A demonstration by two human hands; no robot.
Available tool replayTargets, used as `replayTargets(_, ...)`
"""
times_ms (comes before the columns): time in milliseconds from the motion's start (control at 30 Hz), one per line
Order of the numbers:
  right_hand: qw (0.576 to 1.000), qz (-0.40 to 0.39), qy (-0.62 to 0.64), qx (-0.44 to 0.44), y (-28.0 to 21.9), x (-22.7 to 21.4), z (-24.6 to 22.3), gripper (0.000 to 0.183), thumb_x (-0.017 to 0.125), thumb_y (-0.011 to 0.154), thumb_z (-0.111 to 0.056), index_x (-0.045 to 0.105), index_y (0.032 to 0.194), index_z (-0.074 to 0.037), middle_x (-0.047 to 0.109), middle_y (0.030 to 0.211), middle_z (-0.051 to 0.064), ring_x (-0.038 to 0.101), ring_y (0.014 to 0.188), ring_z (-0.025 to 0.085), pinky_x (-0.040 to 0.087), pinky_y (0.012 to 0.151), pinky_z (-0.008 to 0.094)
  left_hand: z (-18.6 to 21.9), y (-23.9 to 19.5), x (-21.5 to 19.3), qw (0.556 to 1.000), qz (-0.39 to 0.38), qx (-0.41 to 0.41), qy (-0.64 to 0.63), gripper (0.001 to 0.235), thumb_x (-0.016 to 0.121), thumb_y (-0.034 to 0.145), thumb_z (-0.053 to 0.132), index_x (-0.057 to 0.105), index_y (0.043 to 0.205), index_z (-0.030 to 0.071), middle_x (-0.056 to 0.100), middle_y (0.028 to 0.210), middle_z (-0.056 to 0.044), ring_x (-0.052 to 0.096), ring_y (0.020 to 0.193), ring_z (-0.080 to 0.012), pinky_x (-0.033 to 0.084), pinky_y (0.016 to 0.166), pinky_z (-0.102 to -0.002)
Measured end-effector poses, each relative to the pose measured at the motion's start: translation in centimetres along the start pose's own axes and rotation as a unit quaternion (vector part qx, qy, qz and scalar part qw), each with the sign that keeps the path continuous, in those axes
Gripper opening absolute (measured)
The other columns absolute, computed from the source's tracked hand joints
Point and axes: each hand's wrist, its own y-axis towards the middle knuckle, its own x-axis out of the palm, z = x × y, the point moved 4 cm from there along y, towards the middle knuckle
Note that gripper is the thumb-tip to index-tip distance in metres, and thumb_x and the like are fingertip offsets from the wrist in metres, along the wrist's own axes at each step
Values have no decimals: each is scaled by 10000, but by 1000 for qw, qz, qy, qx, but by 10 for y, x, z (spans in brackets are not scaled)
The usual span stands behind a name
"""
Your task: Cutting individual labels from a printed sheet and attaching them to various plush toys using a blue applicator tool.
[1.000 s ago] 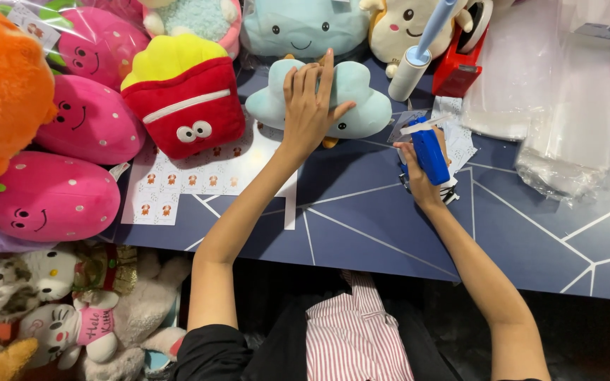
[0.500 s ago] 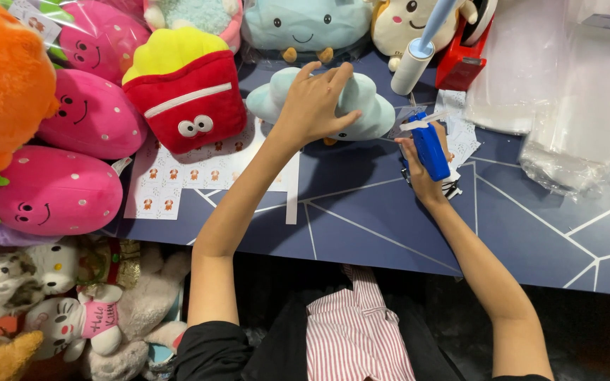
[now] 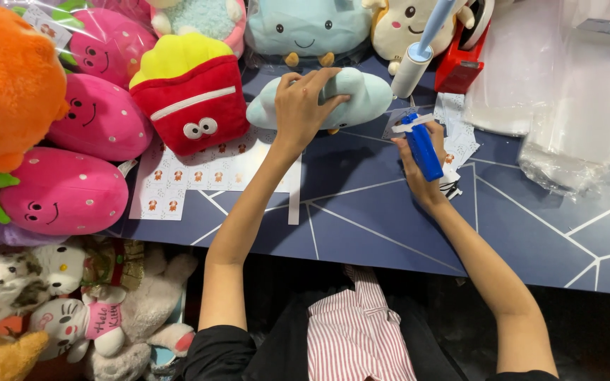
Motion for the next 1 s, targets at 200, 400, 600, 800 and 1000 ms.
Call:
replayTargets(200,995,-31,-56,-76,14,5,-9,341,728,1016,-170,495,1204,-7,620,1052,139,680,857,246,546,742,321,11,6,-4,995,-83,29,-45,388,703,896,346,602,1233,182,746,1169,27,686,792,-148,407,943,-361)
replayTargets(400,969,-1,-150,-195,27,22,-6,226,711,1035,-163,581,1088,15,660,1007,157,665,849,288,539,752,359,6,6,-8,993,-91,16,-73,313,675,948,295,588,1228,186,722,1210,50,706,912,-134,391,960,-360)
replayTargets(600,953,-1,-156,-261,40,29,-16,244,821,916,-114,611,983,-8,668,1045,108,692,899,323,578,793,370,-5,-7,20,995,-49,14,-81,337,782,884,303,642,1175,208,766,982,-38,754,953,-212,357,1078,-369)
replayTargets(800,954,-22,-158,-252,40,34,-17,208,805,945,-126,615,952,-44,653,917,65,683,832,286,569,776,334,0,-11,20,996,-9,5,-93,263,784,871,225,674,1104,171,766,921,-59,752,932,-215,359,1054,-361)
replayTargets(1000,957,-25,-136,-256,40,34,-1,180,789,952,-144,635,958,-52,678,919,51,695,838,274,570,778,311,7,-12,10,997,-4,14,-74,320,763,885,307,672,1162,174,769,1002,-49,741,997,-191,360,1069,-347)
